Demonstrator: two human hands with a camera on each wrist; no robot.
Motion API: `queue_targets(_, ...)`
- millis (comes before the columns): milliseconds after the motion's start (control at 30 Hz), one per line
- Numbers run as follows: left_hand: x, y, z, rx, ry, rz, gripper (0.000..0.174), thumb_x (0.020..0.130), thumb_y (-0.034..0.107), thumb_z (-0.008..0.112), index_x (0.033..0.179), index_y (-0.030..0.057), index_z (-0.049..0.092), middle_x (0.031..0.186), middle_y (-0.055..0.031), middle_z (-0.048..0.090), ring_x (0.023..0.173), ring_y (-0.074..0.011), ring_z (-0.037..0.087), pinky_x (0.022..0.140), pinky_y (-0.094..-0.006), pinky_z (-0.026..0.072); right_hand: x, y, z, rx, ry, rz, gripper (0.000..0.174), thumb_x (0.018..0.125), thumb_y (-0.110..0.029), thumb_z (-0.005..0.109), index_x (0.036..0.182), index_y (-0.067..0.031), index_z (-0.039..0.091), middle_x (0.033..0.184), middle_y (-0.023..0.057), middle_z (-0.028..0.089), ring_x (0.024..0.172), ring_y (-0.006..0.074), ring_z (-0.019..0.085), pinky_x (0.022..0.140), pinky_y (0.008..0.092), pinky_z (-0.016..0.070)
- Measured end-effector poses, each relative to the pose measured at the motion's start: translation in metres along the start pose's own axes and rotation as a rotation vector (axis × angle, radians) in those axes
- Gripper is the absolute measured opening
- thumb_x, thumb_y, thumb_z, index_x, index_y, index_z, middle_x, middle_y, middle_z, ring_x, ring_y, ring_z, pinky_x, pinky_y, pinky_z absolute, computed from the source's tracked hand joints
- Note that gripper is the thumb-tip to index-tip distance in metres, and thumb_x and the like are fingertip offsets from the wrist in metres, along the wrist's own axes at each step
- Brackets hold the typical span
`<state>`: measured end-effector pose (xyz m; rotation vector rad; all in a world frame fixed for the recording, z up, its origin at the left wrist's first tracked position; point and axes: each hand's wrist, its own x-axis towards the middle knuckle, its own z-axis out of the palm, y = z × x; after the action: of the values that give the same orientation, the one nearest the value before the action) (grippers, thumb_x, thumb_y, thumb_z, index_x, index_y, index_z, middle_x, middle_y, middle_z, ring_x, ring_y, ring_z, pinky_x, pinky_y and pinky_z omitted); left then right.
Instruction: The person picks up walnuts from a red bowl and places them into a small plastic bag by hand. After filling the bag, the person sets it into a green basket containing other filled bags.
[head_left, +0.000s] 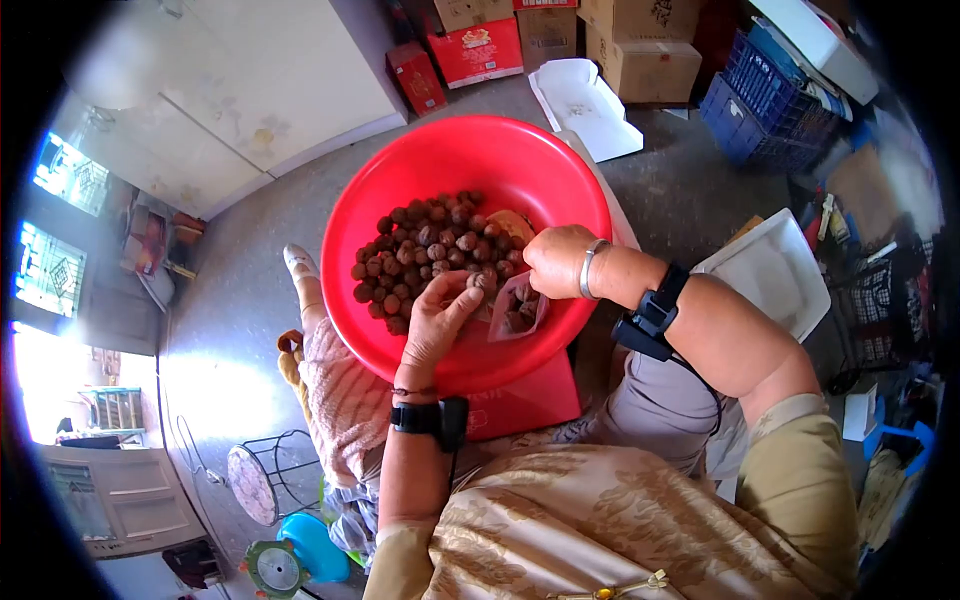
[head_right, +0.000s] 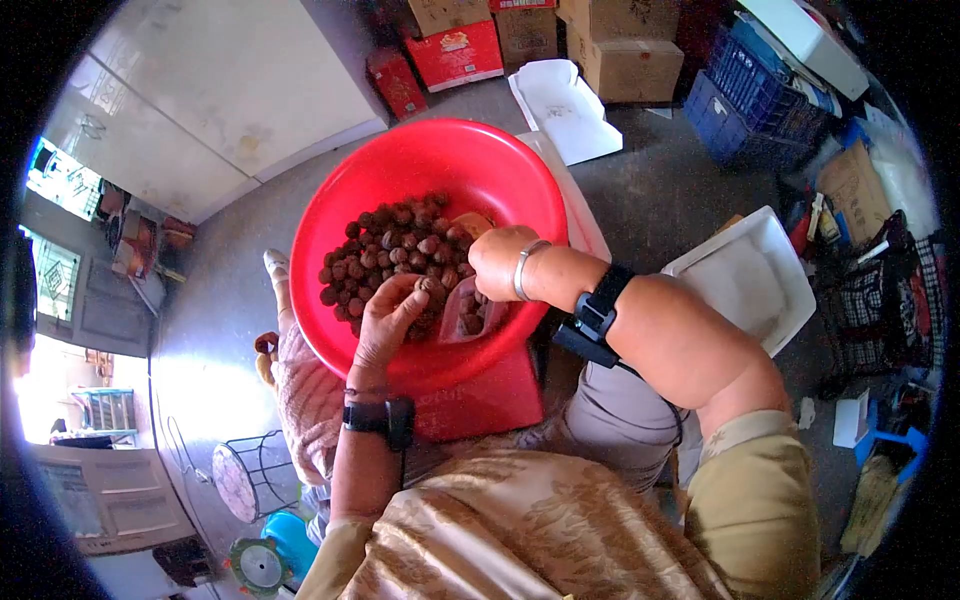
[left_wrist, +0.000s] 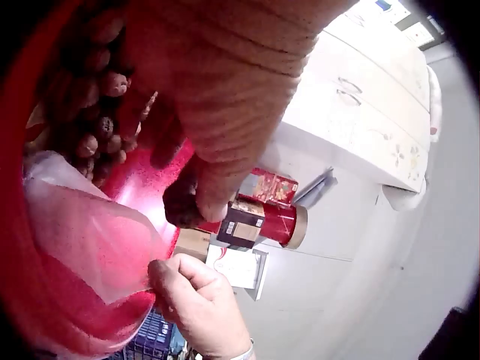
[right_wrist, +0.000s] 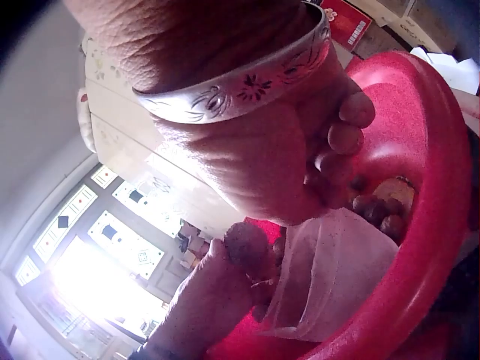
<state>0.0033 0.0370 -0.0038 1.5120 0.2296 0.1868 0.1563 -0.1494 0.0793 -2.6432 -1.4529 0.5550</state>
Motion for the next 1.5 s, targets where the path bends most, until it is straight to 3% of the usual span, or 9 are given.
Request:
queue_targets(200, 0.001, -0.001, 0.013, 0.393, -0.037, 0.259, 0.053, 0.089, 0.034, 0.077, 0.128, 0.0029, 0.059, 0.111, -0.006, 0.064, 0.097, -0.0136, 0.058, 0.091, -0.0308, 0.0491, 0.004, 0.001, 0.005, -0.013, 0.005, 0.004, 0.025, 0.082, -0.02, 0.057, 0.088, -0.0029, 0.074, 0.092, 0.0205, 0.071, 0.09, 0.0386, 0.069, 0.081, 0.0475, 0.0544)
queue_targets(333, -0.004, 0.01, 0.016, 0.595, -0.066, -0.191, 0.038, 0.09, 0.028, 0.074, 0.115, 0.0021, 0.063, 0.09, -0.0043, 0.067, 0.08, -0.0108, 0.059, 0.073, -0.0278, 0.0514, 0.004, 0.003, 0.005, -0.01, 0.049, -0.005, 0.025, 0.081, -0.022, 0.056, 0.084, -0.0033, 0.073, 0.087, 0.0202, 0.071, 0.085, 0.0398, 0.068, 0.078, 0.049, 0.0541)
queue_targets(433, -0.002, -0.015, 0.01, 0.633, -0.098, -0.07, 0.026, 0.092, 0.023, 0.071, 0.105, 0.0012, 0.065, 0.08, -0.0027, 0.066, 0.072, -0.0089, 0.058, 0.066, -0.0265, 0.0506, 0.005, 0.005, 0.009, 0.016, 0.043, 0.023, 0.025, 0.082, -0.022, 0.057, 0.084, -0.0024, 0.073, 0.086, 0.021, 0.07, 0.085, 0.0404, 0.068, 0.078, 0.0494, 0.0538)
queue_targets(833, -0.004, -0.004, 0.007, 0.446, 0.001, 0.084, 0.02, 0.096, 0.017, 0.066, 0.106, 0.0, 0.069, 0.083, -0.0008, 0.067, 0.076, -0.0077, 0.059, 0.069, -0.025, 0.0514, 0.003, 0.002, 0.005, -0.017, 0.038, 0.038, 0.024, 0.081, -0.02, 0.057, 0.08, -0.0019, 0.072, 0.081, 0.0223, 0.069, 0.082, 0.0412, 0.067, 0.076, 0.0499, 0.0531)
queue_targets(967, -0.005, 0.007, 0.004, 0.318, 0.013, -0.076, 0.021, 0.098, 0.018, 0.065, 0.108, 0.0001, 0.069, 0.087, -0.0003, 0.067, 0.076, -0.0078, 0.059, 0.067, -0.0241, 0.0506, -0.003, -0.011, -0.017, 0.04, -0.088, -0.023, 0.024, 0.08, -0.02, 0.056, 0.079, -0.003, 0.073, 0.079, 0.0214, 0.069, 0.08, 0.0411, 0.067, 0.074, 0.0497, 0.0535)
queue_targets(1067, -0.001, 0.002, -0.001, 0.192, 0.164, 0.087, 0.019, 0.098, 0.017, 0.064, 0.108, 0.0018, 0.067, 0.087, 0.0017, 0.064, 0.072, -0.006, 0.056, 0.06, -0.0223, 0.0473, 0.003, -0.004, -0.007, -0.08, -0.077, -0.073, 0.024, 0.08, -0.02, 0.056, 0.08, -0.0041, 0.073, 0.078, 0.02, 0.069, 0.079, 0.0409, 0.068, 0.074, 0.0488, 0.0544)
queue_targets(1167, 0.013, -0.011, -0.021, 0.166, 0.646, 0.224, 0.013, 0.098, 0.014, 0.063, 0.108, 0.0057, 0.064, 0.08, 0.0035, 0.058, 0.062, -0.0043, 0.049, 0.053, -0.0199, 0.0407, 0.002, -0.004, -0.006, -0.048, -0.116, 0.131, 0.029, 0.083, -0.022, 0.059, 0.096, -0.001, 0.075, 0.101, 0.0234, 0.071, 0.097, 0.0397, 0.068, 0.087, 0.0466, 0.0534)
queue_targets(1400, 0.009, -0.022, -0.037, 0.255, 0.82, 0.17, 0.012, 0.091, 0.007, 0.065, 0.102, 0.0054, 0.068, 0.081, -0.001, 0.061, 0.072, -0.0101, 0.054, 0.066, -0.0262, 0.0476, 0.002, -0.004, -0.009, -0.048, -0.113, 0.128, 0.028, 0.083, -0.019, 0.058, 0.098, -0.0007, 0.074, 0.102, 0.0231, 0.07, 0.098, 0.0389, 0.068, 0.088, 0.0465, 0.0532)
queue_targets(1500, 0.014, -0.046, -0.047, 0.586, 0.606, 0.107, 0.02, 0.084, 0.007, 0.067, 0.103, 0.01, 0.068, 0.093, -0.0117, 0.064, 0.085, -0.0269, 0.062, 0.075, -0.0386, 0.0518, 0.001, -0.003, -0.008, -0.061, -0.108, 0.122, 0.027, 0.084, -0.018, 0.057, 0.097, -0.001, 0.074, 0.102, 0.0229, 0.071, 0.098, 0.0388, 0.069, 0.088, 0.0459, 0.0535)
